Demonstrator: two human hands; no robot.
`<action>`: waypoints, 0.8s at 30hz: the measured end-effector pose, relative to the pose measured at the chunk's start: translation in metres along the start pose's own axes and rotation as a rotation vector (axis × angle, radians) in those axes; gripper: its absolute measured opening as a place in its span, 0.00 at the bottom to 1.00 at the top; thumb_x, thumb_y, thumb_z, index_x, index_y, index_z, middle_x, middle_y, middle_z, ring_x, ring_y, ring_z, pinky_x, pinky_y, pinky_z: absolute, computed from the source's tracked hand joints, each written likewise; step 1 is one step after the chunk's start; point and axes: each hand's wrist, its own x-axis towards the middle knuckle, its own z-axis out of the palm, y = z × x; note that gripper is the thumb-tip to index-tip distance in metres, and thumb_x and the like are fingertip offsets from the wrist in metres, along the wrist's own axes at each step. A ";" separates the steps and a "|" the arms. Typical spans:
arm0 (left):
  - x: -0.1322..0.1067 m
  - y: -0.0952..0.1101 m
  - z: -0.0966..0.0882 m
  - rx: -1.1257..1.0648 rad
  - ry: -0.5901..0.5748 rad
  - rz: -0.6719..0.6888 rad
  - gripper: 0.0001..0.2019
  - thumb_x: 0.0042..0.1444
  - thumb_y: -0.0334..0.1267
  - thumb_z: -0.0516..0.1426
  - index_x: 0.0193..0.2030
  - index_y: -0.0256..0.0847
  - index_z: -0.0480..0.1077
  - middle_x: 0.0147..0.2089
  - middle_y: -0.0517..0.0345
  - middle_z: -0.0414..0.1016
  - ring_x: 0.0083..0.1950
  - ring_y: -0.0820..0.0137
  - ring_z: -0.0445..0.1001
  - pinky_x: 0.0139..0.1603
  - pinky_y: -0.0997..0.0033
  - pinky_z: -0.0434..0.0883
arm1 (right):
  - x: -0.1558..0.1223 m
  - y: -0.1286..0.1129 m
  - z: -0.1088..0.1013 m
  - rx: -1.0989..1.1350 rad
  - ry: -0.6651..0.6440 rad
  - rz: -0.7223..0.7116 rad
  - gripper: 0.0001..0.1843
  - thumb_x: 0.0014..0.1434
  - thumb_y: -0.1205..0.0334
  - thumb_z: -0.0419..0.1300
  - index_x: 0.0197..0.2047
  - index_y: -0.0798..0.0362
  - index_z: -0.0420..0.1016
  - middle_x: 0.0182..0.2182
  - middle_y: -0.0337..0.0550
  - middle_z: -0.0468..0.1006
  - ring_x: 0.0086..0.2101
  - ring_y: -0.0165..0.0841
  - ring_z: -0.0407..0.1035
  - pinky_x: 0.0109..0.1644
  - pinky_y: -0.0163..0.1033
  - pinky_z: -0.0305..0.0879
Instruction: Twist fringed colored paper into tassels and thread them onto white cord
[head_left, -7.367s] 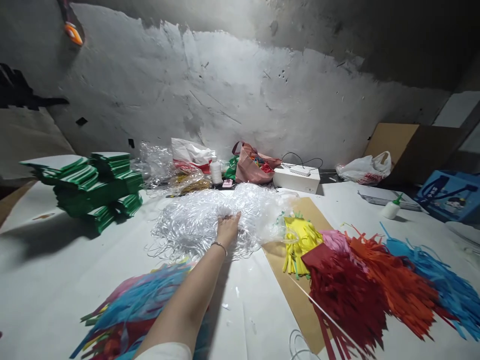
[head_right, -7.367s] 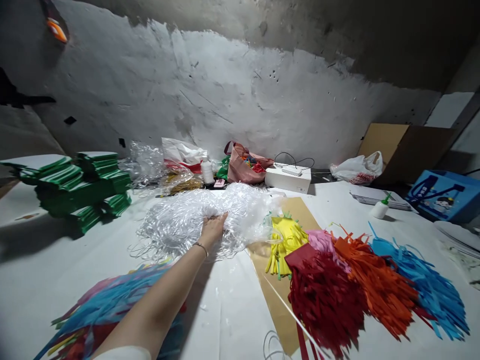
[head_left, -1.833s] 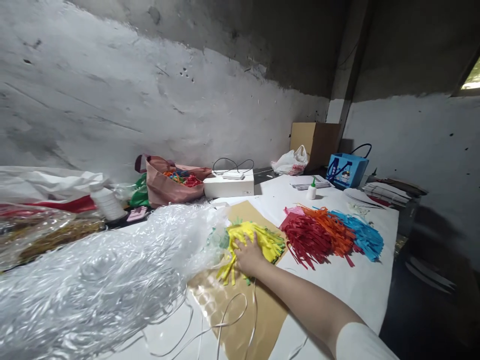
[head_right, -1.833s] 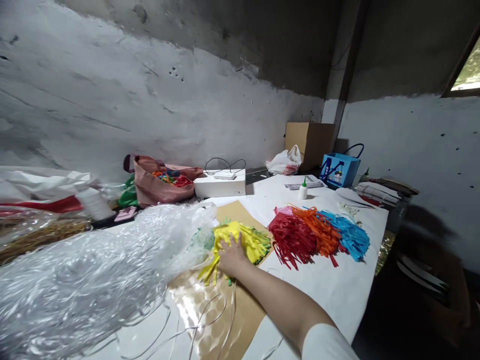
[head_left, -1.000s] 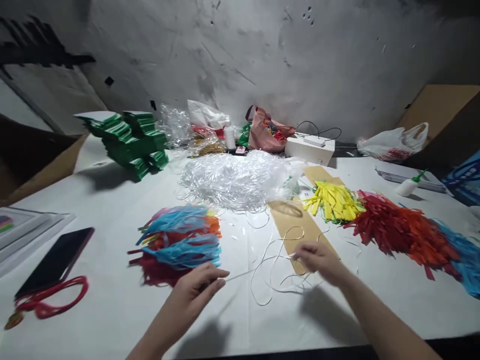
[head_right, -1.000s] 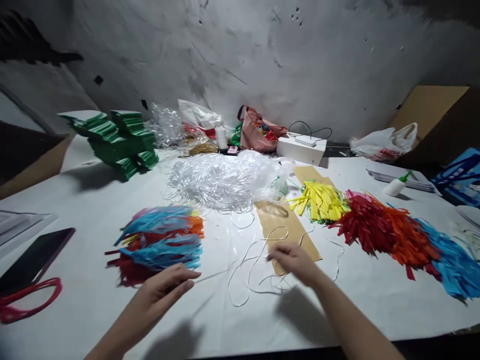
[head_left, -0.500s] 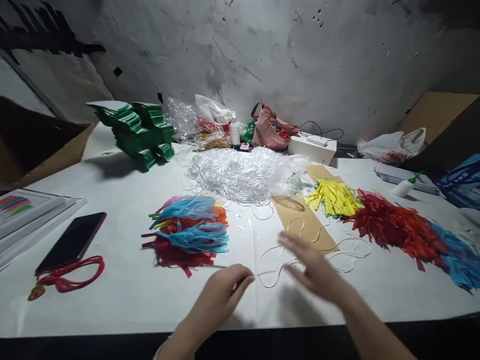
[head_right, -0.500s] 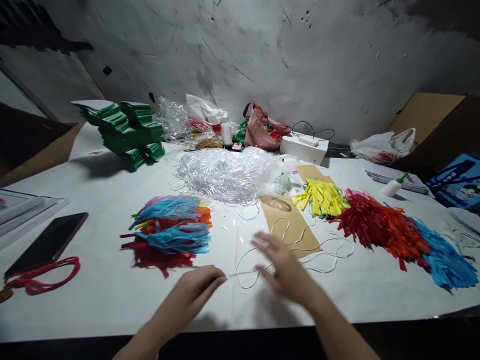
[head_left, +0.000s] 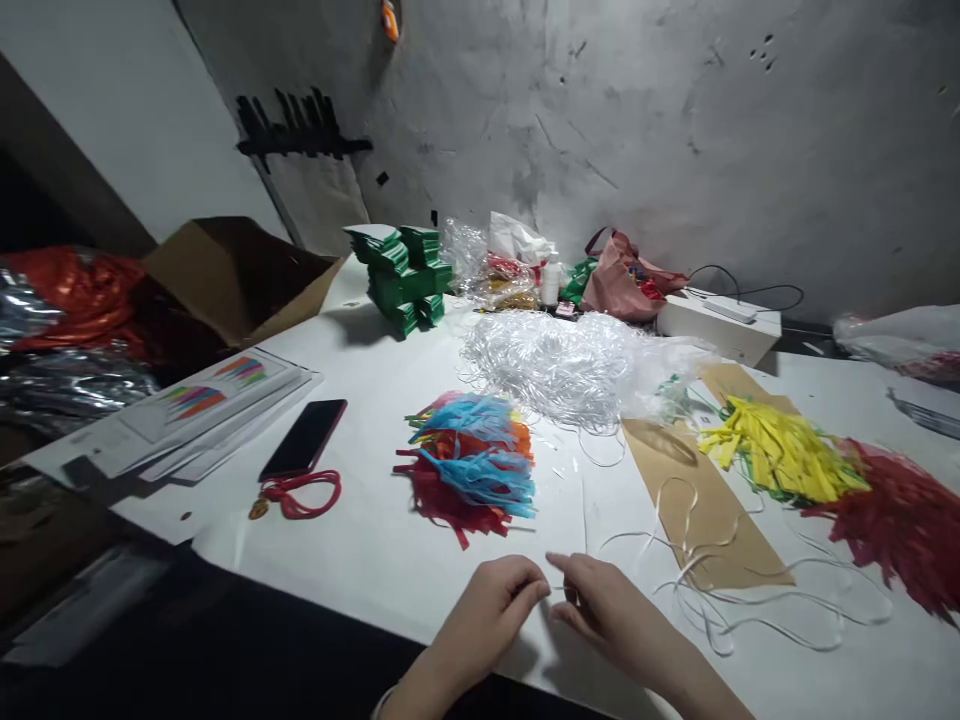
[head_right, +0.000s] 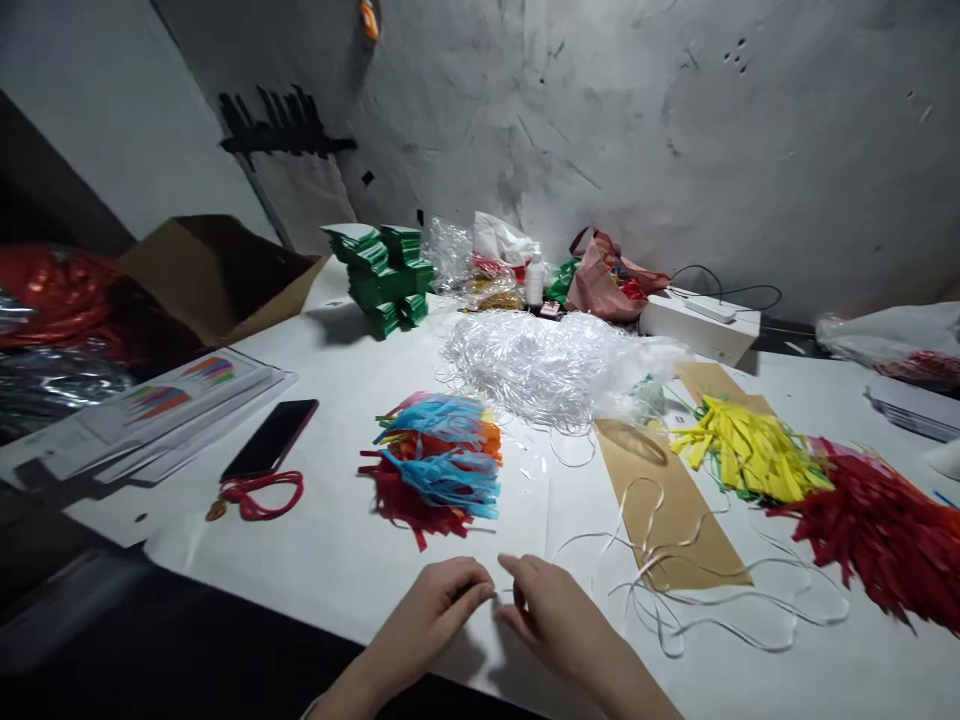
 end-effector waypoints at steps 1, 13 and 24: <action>0.002 -0.003 -0.001 0.011 0.008 0.016 0.14 0.64 0.40 0.53 0.30 0.41 0.74 0.30 0.58 0.76 0.34 0.68 0.73 0.37 0.71 0.67 | 0.005 -0.001 0.004 0.018 -0.005 -0.001 0.14 0.69 0.55 0.52 0.47 0.51 0.76 0.36 0.44 0.80 0.34 0.34 0.73 0.38 0.36 0.65; 0.142 -0.057 -0.202 0.498 0.304 -0.042 0.46 0.46 0.59 0.64 0.67 0.34 0.59 0.71 0.34 0.59 0.72 0.42 0.54 0.69 0.45 0.55 | 0.025 0.035 0.016 0.195 0.207 0.042 0.27 0.71 0.42 0.45 0.37 0.51 0.76 0.31 0.43 0.80 0.33 0.35 0.74 0.39 0.35 0.66; 0.095 -0.047 -0.169 0.616 -0.123 0.240 0.31 0.44 0.54 0.68 0.54 0.43 0.74 0.61 0.47 0.73 0.64 0.48 0.66 0.69 0.45 0.54 | 0.030 0.065 0.027 0.243 0.239 0.078 0.33 0.69 0.37 0.44 0.35 0.53 0.78 0.28 0.45 0.80 0.30 0.36 0.73 0.36 0.33 0.67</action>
